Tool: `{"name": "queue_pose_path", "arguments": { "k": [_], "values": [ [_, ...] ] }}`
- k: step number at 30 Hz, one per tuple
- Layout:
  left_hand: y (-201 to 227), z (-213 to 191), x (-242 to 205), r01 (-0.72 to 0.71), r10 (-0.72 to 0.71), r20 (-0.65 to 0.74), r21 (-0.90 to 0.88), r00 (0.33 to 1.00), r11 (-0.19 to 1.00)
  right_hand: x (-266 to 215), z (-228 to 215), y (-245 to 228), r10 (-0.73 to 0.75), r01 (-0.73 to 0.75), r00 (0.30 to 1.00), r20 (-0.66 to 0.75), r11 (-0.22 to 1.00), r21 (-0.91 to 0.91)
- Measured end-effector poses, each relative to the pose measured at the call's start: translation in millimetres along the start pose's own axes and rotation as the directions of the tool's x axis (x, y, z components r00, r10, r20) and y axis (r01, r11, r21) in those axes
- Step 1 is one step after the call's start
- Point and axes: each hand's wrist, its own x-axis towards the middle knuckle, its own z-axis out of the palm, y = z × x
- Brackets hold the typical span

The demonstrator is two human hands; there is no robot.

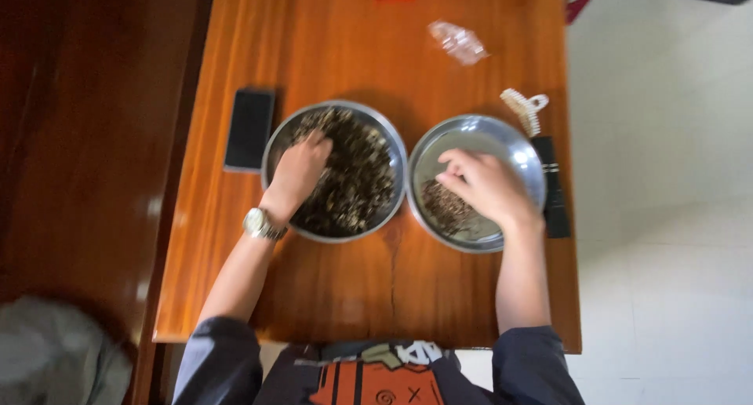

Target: Sorting dried tea leaves by hand to remove stems and debris into a separate metal tray

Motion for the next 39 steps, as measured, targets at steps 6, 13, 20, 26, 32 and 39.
{"name": "queue_pose_path", "arguments": {
  "k": [6, 13, 20, 26, 32, 39],
  "values": [
    [-2.4, 2.5, 1.3, 0.017, -0.015, 0.081, -0.022, 0.997, 1.0, -2.1, -18.0, -18.5, 0.104, -0.102, 0.987, 0.119, 0.994, -0.029],
    [-0.6, -5.8, 0.8, 0.027, -0.012, 0.121, -0.121, 0.993, 0.992, -5.9, -19.1, -26.9, 0.091, -0.088, 0.988, 0.127, 0.996, -0.029],
    [-5.8, 2.5, 7.1, 0.114, -0.069, 0.165, -0.283, 0.984, 0.952, -5.5, -14.3, -23.1, 0.055, -0.045, 0.989, 0.134, 0.996, -0.08],
    [-5.4, 9.6, 4.8, 0.105, -0.081, 0.148, -0.163, 0.986, 0.981, -6.3, -16.1, -25.2, 0.052, -0.039, 0.99, 0.13, 0.994, -0.102],
    [0.7, 21.5, -9.2, 0.081, -0.081, 0.062, 0.001, 0.995, 0.997, 6.0, 54.4, 27.8, -0.024, 0.025, 0.999, 0.021, 0.997, -0.07],
    [11.7, 27.2, -32.3, 0.032, -0.032, -0.255, -0.004, 0.966, 0.999, -26.0, 143.8, 13.2, -0.468, 0.476, 0.714, -0.522, 0.87, -0.128]
  ]
}}
